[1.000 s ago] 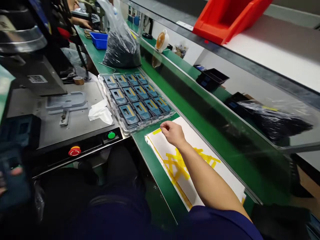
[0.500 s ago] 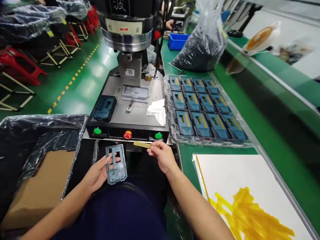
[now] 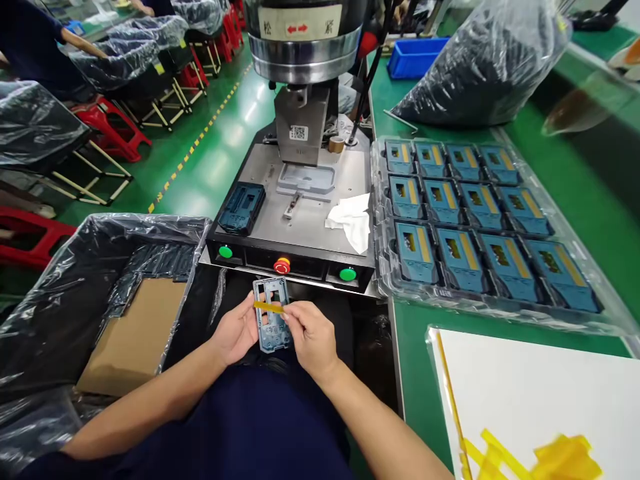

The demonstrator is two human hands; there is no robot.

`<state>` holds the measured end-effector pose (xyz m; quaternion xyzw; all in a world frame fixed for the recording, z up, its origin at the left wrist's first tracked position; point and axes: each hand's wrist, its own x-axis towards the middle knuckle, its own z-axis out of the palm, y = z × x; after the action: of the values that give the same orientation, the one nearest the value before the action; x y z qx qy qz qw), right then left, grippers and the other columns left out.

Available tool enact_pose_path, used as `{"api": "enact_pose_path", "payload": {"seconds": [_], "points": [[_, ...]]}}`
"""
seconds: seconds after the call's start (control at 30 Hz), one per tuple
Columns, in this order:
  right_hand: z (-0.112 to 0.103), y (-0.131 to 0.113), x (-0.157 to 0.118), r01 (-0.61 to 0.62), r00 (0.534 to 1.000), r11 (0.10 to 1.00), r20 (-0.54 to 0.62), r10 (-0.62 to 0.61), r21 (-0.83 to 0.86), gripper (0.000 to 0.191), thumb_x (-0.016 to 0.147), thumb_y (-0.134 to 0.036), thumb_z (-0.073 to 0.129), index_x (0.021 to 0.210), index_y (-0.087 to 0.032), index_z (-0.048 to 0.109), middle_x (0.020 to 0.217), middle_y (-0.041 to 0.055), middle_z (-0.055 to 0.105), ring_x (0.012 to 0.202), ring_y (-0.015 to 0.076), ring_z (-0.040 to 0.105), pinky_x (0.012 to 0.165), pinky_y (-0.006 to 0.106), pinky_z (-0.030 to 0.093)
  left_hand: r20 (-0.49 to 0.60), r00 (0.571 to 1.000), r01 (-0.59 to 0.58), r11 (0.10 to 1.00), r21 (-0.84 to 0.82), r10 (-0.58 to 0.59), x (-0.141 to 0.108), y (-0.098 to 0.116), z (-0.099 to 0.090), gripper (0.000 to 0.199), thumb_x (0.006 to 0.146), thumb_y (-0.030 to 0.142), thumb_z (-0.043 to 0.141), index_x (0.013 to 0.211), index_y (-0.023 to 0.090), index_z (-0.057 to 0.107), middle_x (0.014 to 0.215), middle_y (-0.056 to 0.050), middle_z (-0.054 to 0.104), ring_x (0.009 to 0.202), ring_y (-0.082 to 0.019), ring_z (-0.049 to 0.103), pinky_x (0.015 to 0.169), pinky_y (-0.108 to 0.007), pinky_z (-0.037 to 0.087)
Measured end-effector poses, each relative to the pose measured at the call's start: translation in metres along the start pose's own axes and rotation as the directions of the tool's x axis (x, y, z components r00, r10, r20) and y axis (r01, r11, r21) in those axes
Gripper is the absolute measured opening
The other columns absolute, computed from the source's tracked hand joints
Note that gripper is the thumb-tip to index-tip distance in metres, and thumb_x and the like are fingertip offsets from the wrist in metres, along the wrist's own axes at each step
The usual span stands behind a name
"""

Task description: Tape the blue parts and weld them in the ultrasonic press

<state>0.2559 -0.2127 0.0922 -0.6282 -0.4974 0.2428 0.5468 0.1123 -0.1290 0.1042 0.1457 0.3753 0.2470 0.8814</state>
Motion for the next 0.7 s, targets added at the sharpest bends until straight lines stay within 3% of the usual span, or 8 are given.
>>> {"api": "enact_pose_path", "payload": {"seconds": [0.13,0.33,0.47,0.57,0.7], "points": [[0.003,0.002,-0.006,0.232,0.972,0.953,0.070,-0.222,-0.197,0.017,0.090,-0.017,0.055,0.096,-0.022,0.071,0.087,0.0047,0.067,0.078,0.0134,0.066,0.071,0.024,0.057,-0.049,0.999,0.006,1.000,-0.023,-0.007,0.001,0.000,-0.001,0.032,0.093,0.036,0.048,0.112,0.013,0.058,0.097,-0.012,0.069,0.085,-0.022,0.067,0.084,-0.039,0.052],[0.002,0.010,-0.011,0.393,0.877,0.902,0.369,-0.308,-0.180,0.026,0.093,-0.016,0.048,0.112,-0.020,0.064,0.101,0.0086,0.064,0.090,0.0166,0.065,0.080,0.029,0.058,-0.058,0.998,-0.040,0.999,-0.005,0.040,0.002,-0.001,-0.005,0.032,0.093,0.034,0.048,0.115,0.012,0.058,0.097,-0.012,0.069,0.081,-0.021,0.067,0.083,-0.038,0.052],[0.000,0.012,-0.011,0.454,0.805,0.882,0.485,-0.343,-0.130,0.031,0.092,-0.016,0.047,0.121,-0.018,0.059,0.109,0.0111,0.062,0.095,0.0180,0.064,0.081,0.029,0.057,-0.081,0.996,-0.049,0.999,-0.007,0.048,0.002,-0.001,-0.006,0.030,0.093,0.033,0.049,0.111,0.011,0.059,0.096,-0.012,0.069,0.083,-0.021,0.067,0.085,-0.038,0.051],[-0.001,0.014,-0.012,0.488,0.811,0.857,0.448,-0.376,-0.164,0.030,0.092,-0.016,0.049,0.119,-0.018,0.062,0.102,0.0100,0.065,0.089,0.0170,0.065,0.079,0.027,0.058,-0.092,0.995,-0.042,0.999,-0.015,0.040,0.003,-0.001,-0.005,0.028,0.094,0.033,0.046,0.109,0.012,0.059,0.095,-0.012,0.069,0.083,-0.022,0.067,0.085,-0.040,0.051],[-0.001,0.016,-0.015,0.519,0.847,0.828,0.258,-0.465,-0.211,0.026,0.089,-0.014,0.057,0.113,-0.019,0.066,0.094,0.0087,0.068,0.082,0.0160,0.066,0.073,0.026,0.059,-0.116,0.993,-0.025,1.000,-0.006,0.024,0.002,-0.003,-0.003,0.028,0.096,0.033,0.043,0.106,0.013,0.059,0.094,-0.011,0.070,0.079,-0.021,0.066,0.080,-0.039,0.052]]}}
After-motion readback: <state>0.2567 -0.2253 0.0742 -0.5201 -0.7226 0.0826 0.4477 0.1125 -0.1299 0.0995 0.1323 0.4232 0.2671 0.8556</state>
